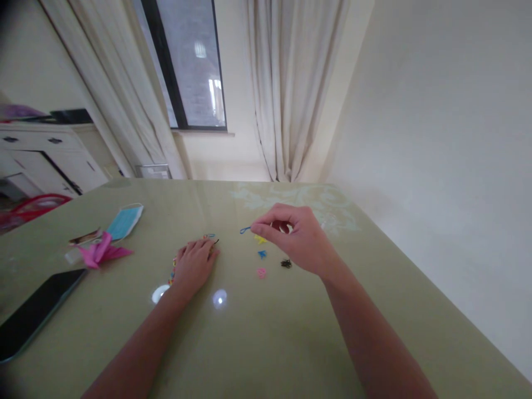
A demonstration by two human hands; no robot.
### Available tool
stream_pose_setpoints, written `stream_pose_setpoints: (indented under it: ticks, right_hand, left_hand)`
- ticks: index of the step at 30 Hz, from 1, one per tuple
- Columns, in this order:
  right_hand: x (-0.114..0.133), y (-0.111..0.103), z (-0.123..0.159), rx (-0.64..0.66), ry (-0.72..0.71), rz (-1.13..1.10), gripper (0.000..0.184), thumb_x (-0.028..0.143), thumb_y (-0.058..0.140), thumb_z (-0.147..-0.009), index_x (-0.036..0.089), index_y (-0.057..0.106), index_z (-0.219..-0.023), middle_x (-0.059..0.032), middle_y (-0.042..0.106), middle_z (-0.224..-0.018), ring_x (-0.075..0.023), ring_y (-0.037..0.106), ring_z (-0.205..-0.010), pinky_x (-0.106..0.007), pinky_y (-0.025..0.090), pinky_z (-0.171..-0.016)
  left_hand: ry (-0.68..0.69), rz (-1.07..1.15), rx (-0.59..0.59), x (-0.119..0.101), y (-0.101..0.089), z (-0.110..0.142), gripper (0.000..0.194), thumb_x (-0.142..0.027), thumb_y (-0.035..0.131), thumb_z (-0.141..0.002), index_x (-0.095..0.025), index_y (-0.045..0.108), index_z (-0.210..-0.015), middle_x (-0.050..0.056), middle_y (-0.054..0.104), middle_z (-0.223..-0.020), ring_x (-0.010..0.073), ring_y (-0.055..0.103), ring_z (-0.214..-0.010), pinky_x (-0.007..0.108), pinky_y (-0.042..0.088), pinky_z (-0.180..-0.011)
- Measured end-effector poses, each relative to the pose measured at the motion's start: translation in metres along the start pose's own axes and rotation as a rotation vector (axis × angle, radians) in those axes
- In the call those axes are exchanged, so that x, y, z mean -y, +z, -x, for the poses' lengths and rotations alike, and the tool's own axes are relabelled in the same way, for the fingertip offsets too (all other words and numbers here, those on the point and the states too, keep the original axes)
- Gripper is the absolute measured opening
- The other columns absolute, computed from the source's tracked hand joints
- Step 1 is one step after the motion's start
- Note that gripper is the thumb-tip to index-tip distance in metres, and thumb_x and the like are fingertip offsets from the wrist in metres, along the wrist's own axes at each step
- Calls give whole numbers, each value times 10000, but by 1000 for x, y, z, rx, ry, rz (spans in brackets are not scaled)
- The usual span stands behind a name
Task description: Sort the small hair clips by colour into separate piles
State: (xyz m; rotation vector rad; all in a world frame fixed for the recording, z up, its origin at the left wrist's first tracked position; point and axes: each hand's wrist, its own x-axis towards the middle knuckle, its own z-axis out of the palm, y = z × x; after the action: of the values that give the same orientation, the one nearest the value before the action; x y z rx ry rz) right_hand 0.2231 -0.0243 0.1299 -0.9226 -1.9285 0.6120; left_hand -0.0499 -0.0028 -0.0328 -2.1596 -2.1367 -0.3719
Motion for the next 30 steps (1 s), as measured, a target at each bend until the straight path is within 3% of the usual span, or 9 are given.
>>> stream_pose_setpoints:
  ticks: [8,12,16,21,25,30]
  right_hand:
    - [13,-8,4,-35,-34,39,155,340,791,-925,212,837,-851,-11,721,-735,-113,512,-594,-272,376,-537]
    - [2,-7,0,4,-14,96,151,341,780,-923,215,844,-871,-13,732,-743,-115,517,-599,-270,380,-551]
    - [-29,1,-8,120,55,236,122,300,768,-911,216,848,-874,-23,766,-781,-129,589,-654,-271,416,-626]
    - [-83,22,-14,391,286,424,137,239,760,-890,172,837,-798,-44,774,-734,-157,656,-669,-271,424,-654]
    - [-115,41,-10,456,333,446,136,259,763,-894,165,848,-845,-57,799,-795,-166,682,-711,-260,433,-660]
    - [-132,55,-4,492,400,501,118,237,749,-893,195,858,-871,-58,825,-859,-178,722,-773,-259,455,-693]
  left_hand:
    - [15,24,6,3,-4,-4,263,-246,484,-1042,-226,746,-1043,84,773,-1156,316,660,-1145,478,429,-1037]
    - [6,23,-14,3,-1,-4,276,-260,475,-1047,-226,746,-1081,97,772,-1161,316,659,-1146,482,418,-1051]
    - [65,34,-25,5,3,-5,326,-231,474,-1035,-264,749,-1208,97,753,-1263,322,641,-1189,493,416,-1059]
    - [121,56,-9,6,1,-7,300,-238,507,-1019,-274,801,-1065,81,775,-1205,329,643,-1174,499,423,-1048]
    - [116,44,-11,5,0,-6,248,-272,536,-1023,-266,783,-1035,75,776,-1164,322,647,-1153,487,422,-1042]
    - [131,9,-21,4,2,-5,213,-249,536,-1029,-233,747,-1044,88,763,-1154,318,642,-1155,490,414,-1054]
